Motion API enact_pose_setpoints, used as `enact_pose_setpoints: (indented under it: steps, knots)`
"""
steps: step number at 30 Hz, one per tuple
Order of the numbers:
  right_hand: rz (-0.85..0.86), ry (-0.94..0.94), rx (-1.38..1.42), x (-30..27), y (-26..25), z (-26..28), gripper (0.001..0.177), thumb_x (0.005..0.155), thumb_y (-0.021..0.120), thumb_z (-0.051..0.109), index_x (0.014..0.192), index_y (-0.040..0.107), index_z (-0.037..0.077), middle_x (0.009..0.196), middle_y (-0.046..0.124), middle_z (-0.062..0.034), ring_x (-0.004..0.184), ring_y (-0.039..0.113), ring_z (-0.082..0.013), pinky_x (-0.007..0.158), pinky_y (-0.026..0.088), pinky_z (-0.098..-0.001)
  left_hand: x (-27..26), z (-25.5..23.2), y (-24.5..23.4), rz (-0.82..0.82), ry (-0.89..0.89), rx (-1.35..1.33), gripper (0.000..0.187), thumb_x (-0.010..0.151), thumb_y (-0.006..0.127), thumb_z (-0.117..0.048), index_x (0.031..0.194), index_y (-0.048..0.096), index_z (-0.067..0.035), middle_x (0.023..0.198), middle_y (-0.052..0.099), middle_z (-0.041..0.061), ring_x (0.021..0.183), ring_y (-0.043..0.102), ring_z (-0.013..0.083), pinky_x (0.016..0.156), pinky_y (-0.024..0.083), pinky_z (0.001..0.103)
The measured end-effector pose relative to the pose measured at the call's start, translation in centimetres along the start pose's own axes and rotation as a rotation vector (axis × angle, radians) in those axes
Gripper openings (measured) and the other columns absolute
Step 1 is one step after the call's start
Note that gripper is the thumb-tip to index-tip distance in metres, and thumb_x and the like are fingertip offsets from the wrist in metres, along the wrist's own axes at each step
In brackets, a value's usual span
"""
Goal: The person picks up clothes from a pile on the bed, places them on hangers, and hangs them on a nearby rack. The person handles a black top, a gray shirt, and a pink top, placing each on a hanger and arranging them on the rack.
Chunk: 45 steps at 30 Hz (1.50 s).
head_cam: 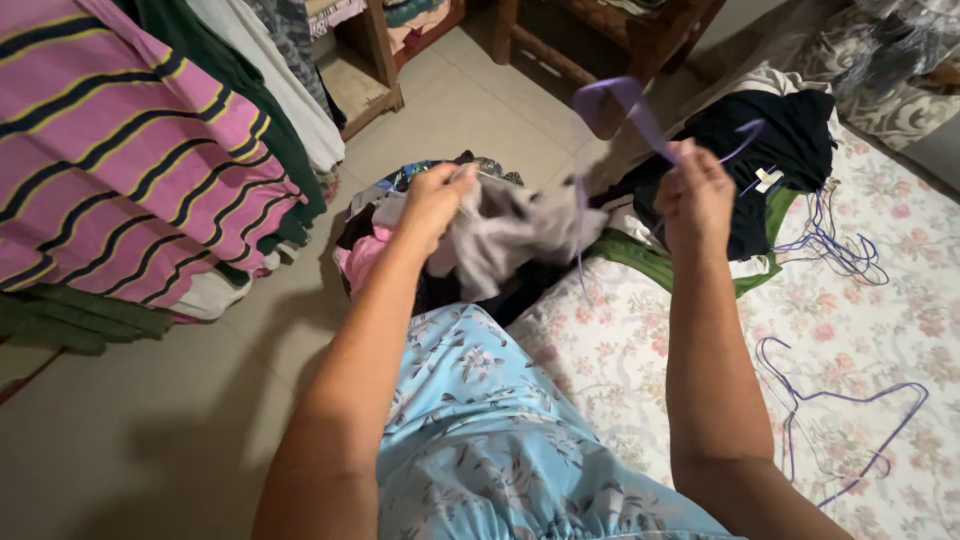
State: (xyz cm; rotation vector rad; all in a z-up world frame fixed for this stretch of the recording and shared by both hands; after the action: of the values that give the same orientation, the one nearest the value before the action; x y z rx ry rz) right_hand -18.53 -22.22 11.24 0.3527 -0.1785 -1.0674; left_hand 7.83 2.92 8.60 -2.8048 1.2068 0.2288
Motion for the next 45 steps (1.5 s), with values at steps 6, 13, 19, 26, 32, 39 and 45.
enact_pose_setpoints:
  steps: [6,13,19,26,32,39,45]
  knots:
    - [0.07,-0.016,0.524,0.8,1.2,2.0,0.049,0.1,0.07,0.05,0.074,0.052,0.014,0.058,0.037,0.0021,0.048,0.031,-0.0126,0.048,0.025,-0.0298,-1.7,-3.3,5.1,-0.043,0.408,0.582,0.035,0.092,0.072,-0.036,0.091,0.071,-0.001,0.077,0.069,0.023,0.072,0.068,0.0386,0.066,0.052,0.046]
    - [0.032,0.057,0.568,-1.5,7.2,1.7,0.051,0.095,0.067,0.056,0.071,0.049,0.016,0.054,0.035,0.0053,0.044,0.03,-0.0098,0.043,0.023,-0.0278,-2.8,-6.3,7.1,-0.071,0.526,0.64,0.038,0.093,0.073,-0.035,0.086,0.068,0.002,0.078,0.067,0.025,0.078,0.066,0.0464,0.067,0.05,0.051]
    - [-0.197,-0.024,0.333,-2.7,9.0,-3.4,0.044,0.099,0.064,0.047,0.073,0.055,0.013,0.059,0.048,0.0025,0.047,0.043,-0.0088,0.042,0.029,-0.0254,-3.9,-9.6,6.5,-0.045,0.455,0.445,0.037,0.094,0.07,-0.036,0.082,0.069,0.0,0.064,0.064,0.016,0.058,0.062,0.0303,0.056,0.048,0.042]
    - [-0.095,-0.455,-0.296,0.0,5.2,-12.4,0.041,0.111,0.067,0.027,0.076,0.057,0.006,0.072,0.054,0.0032,0.067,0.041,-0.0051,0.059,0.037,-0.0246,-3.2,-12.3,0.2,-0.059,0.405,0.362,0.031,0.095,0.069,-0.034,0.087,0.073,-0.004,0.069,0.069,0.009,0.059,0.062,0.0176,0.058,0.052,0.036]
    - [-0.03,-0.64,-0.672,0.5,8.1,-6.7,0.03,0.105,0.073,0.017,0.081,0.062,0.002,0.073,0.063,-0.0049,0.066,0.052,-0.0092,0.06,0.046,-0.0272,-4.3,-10.1,-3.6,-0.451,0.765,0.834,0.025,0.096,0.073,-0.023,0.091,0.072,0.001,0.089,0.068,0.021,0.085,0.066,0.0418,0.077,0.052,0.051]
    - [0.294,-1.138,-1.169,-2.9,17.5,2.3,0.032,0.092,0.089,0.024,0.079,0.067,0.005,0.074,0.063,-0.0131,0.066,0.062,-0.0324,0.058,0.048,-0.0444,-5.4,-12.6,-4.7,-0.536,0.643,0.947,0.019,0.098,0.072,-0.024,0.098,0.074,-0.005,0.101,0.062,0.02,0.083,0.065,0.0426,0.07,0.051,0.052]
    - [0.544,-1.117,-0.944,-4.7,19.4,8.3,0.013,0.096,0.078,-0.001,0.109,0.075,0.002,0.1,0.065,-0.0117,0.089,0.062,-0.0311,0.076,0.049,-0.0408,-6.7,-15.5,-4.7,-0.54,0.771,0.897,0.018,0.101,0.075,-0.028,0.103,0.076,-0.009,0.096,0.06,0.013,0.083,0.066,0.0358,0.071,0.052,0.048]
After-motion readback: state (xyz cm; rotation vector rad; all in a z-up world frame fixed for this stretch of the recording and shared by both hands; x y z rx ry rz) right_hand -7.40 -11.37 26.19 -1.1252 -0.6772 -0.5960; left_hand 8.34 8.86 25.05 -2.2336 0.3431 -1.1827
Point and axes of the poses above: each hand's wrist, its own x-axis towards the middle knuckle, its own y-axis out of the palm, z = x × y, the point moved 1 cm from there along x, towards the middle knuckle
